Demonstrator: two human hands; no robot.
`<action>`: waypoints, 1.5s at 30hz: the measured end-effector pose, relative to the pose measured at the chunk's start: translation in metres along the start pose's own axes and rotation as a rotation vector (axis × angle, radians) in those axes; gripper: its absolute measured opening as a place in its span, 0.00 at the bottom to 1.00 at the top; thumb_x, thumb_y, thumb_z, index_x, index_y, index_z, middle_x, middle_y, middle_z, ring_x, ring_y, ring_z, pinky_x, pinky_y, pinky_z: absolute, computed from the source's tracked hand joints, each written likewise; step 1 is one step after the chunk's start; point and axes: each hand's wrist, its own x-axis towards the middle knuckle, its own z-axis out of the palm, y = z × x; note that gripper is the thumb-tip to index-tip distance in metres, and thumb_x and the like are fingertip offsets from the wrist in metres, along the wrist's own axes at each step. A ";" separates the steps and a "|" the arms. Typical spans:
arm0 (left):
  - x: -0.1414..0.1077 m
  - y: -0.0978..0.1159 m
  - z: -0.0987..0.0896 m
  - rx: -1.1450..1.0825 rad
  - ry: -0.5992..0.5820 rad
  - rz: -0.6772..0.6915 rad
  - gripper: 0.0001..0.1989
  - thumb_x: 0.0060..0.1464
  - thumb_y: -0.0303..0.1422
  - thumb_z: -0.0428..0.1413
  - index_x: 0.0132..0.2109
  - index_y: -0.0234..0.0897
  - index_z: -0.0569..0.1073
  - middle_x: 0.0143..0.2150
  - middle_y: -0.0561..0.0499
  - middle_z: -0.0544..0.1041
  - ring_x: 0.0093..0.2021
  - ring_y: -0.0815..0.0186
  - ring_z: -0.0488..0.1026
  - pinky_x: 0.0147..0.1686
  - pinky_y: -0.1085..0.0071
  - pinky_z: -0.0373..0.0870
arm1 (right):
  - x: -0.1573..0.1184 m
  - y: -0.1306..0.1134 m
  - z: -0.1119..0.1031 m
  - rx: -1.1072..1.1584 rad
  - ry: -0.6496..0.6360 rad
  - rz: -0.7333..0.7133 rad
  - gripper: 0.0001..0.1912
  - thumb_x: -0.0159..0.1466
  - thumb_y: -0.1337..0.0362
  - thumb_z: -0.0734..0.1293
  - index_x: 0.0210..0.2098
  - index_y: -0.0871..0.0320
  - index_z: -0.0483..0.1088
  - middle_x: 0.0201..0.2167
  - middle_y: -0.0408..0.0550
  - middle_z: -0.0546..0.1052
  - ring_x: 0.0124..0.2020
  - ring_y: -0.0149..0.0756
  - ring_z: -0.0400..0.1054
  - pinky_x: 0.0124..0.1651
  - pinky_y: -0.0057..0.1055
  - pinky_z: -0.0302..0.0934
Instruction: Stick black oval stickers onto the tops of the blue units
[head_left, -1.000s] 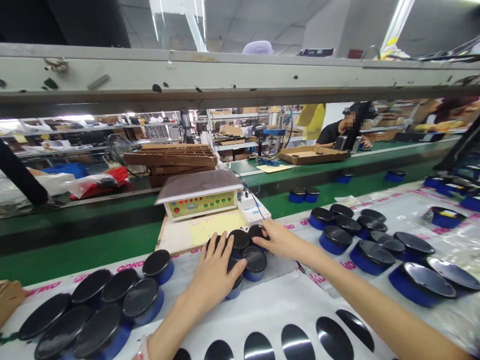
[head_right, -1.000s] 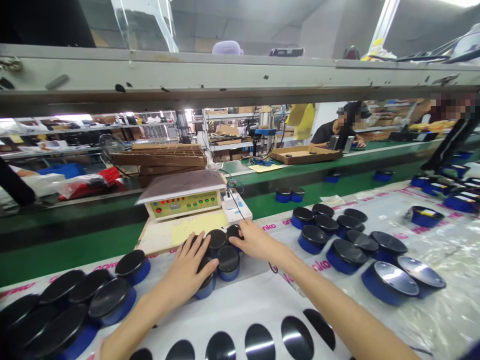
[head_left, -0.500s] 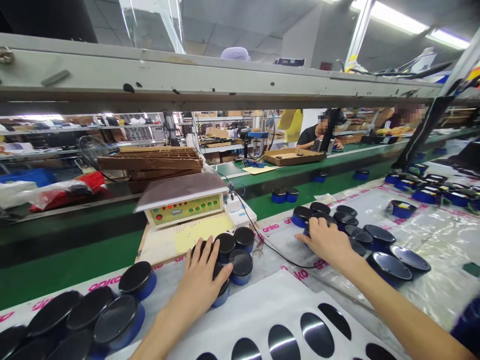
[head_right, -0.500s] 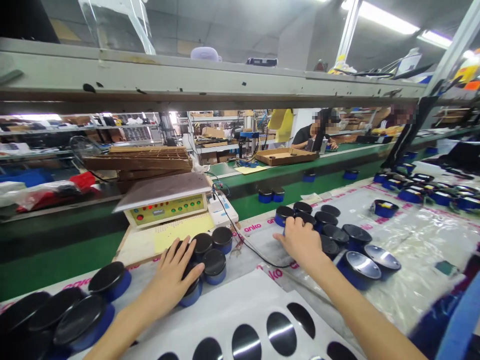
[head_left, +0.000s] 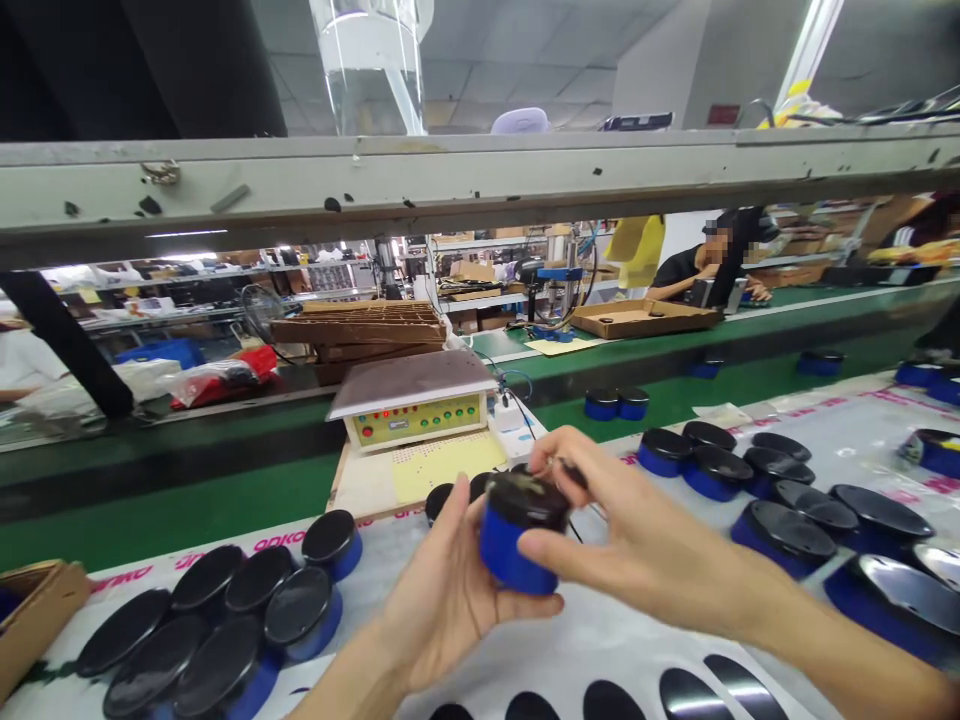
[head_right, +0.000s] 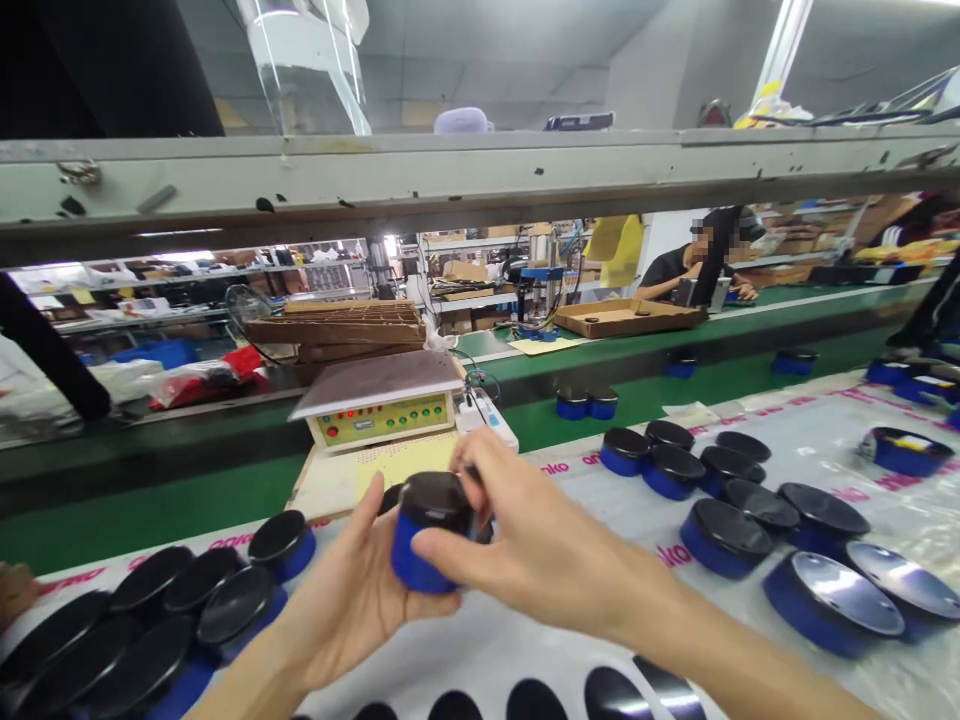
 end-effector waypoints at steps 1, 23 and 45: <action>0.000 0.004 0.000 -0.054 -0.005 -0.009 0.25 0.62 0.47 0.42 0.53 0.32 0.69 0.48 0.39 0.74 0.36 0.64 0.75 0.37 0.64 0.75 | 0.004 -0.008 0.004 0.008 0.022 -0.035 0.17 0.57 0.55 0.67 0.30 0.53 0.52 0.25 0.37 0.62 0.23 0.27 0.57 0.24 0.24 0.53; -0.012 0.021 -0.010 0.709 0.285 0.477 0.22 0.51 0.47 0.57 0.47 0.36 0.71 0.45 0.47 0.75 0.48 0.58 0.71 0.48 0.65 0.67 | -0.006 0.016 0.034 -0.302 0.201 -0.426 0.10 0.68 0.67 0.56 0.30 0.56 0.61 0.19 0.42 0.68 0.18 0.33 0.60 0.21 0.32 0.47; -0.019 0.023 -0.006 1.802 0.254 1.311 0.20 0.52 0.22 0.58 0.49 0.35 0.58 0.58 0.38 0.61 0.61 0.54 0.58 0.58 0.52 0.61 | 0.013 0.031 0.061 0.228 0.171 -0.402 0.07 0.67 0.71 0.53 0.38 0.54 0.58 0.34 0.47 0.70 0.33 0.32 0.66 0.34 0.28 0.63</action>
